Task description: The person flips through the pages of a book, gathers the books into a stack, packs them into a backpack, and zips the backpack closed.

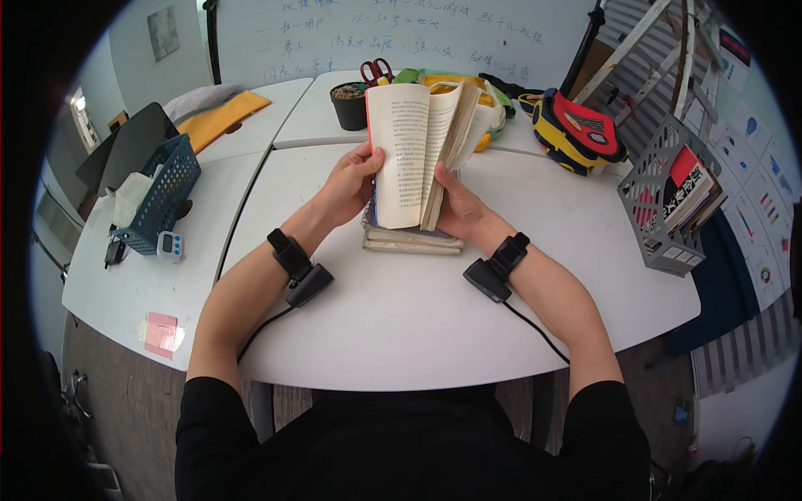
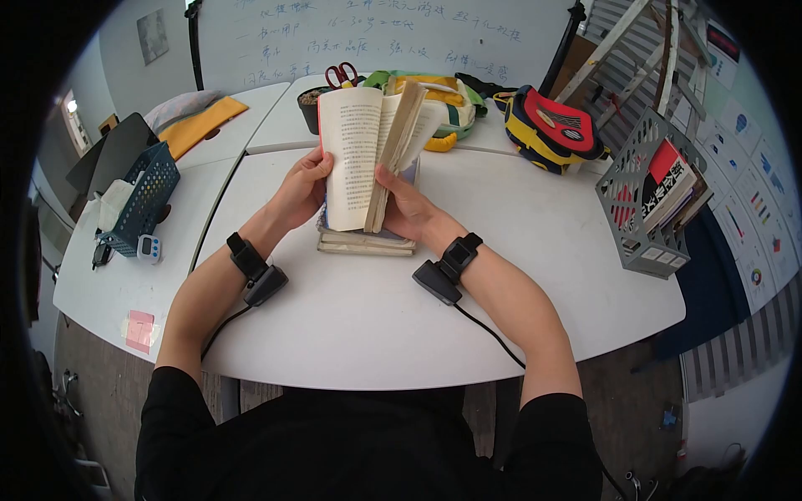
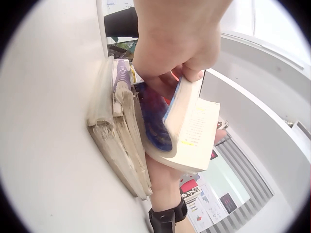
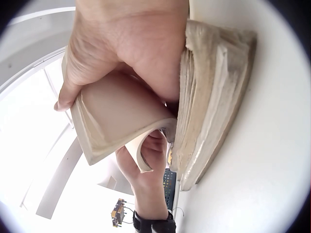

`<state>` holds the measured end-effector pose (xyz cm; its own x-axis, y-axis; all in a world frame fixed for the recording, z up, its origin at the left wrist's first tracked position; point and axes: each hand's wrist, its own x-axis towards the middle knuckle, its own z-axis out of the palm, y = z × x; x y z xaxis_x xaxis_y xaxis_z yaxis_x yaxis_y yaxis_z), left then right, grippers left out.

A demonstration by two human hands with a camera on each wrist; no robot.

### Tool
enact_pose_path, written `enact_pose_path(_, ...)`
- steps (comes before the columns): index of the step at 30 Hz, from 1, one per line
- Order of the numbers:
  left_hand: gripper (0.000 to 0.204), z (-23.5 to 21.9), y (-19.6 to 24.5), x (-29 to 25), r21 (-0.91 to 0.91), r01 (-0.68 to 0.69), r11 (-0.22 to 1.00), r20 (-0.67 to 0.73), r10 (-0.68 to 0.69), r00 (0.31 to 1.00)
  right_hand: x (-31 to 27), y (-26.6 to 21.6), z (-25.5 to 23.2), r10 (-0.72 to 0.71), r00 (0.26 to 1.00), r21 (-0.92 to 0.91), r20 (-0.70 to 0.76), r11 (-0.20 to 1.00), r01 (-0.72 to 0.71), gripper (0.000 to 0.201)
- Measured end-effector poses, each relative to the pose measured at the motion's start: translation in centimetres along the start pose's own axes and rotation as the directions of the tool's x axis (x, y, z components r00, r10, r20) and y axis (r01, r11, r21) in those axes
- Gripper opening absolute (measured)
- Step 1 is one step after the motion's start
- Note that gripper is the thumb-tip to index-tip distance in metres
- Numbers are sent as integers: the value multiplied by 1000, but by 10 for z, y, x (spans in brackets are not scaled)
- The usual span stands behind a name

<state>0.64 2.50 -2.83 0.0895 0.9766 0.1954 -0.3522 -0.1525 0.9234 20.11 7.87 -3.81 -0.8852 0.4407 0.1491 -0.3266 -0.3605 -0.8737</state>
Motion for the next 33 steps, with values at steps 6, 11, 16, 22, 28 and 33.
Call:
enact_pose_path(6,37,5,4,-4,-71,45,996,-6,-46,999,0,0,0,0,1000,-5,-3,1000,0,100)
enact_pose_path(11,37,2,2,-2,-37,27,999,4,-27,1000,1,1,-3,0,1000,3,0,1000,0,100)
enact_pose_path(16,37,-1,2,-1,-17,38,999,20,-37,999,0,0,1,-7,1000,4,-1,1000,7,97)
enact_pose_path(22,40,-3,0,0,-14,7,1000,36,-6,999,0,-1,-1,1,1000,-6,19,1000,-1,97)
enact_pose_path(28,40,-2,0,0,-26,22,999,19,-22,1000,0,0,-1,-8,1000,-4,-4,1000,8,97)
enact_pose_path(33,38,2,2,-2,-70,20,997,1,-20,1000,-1,-2,1,-2,1000,-7,6,1000,2,98)
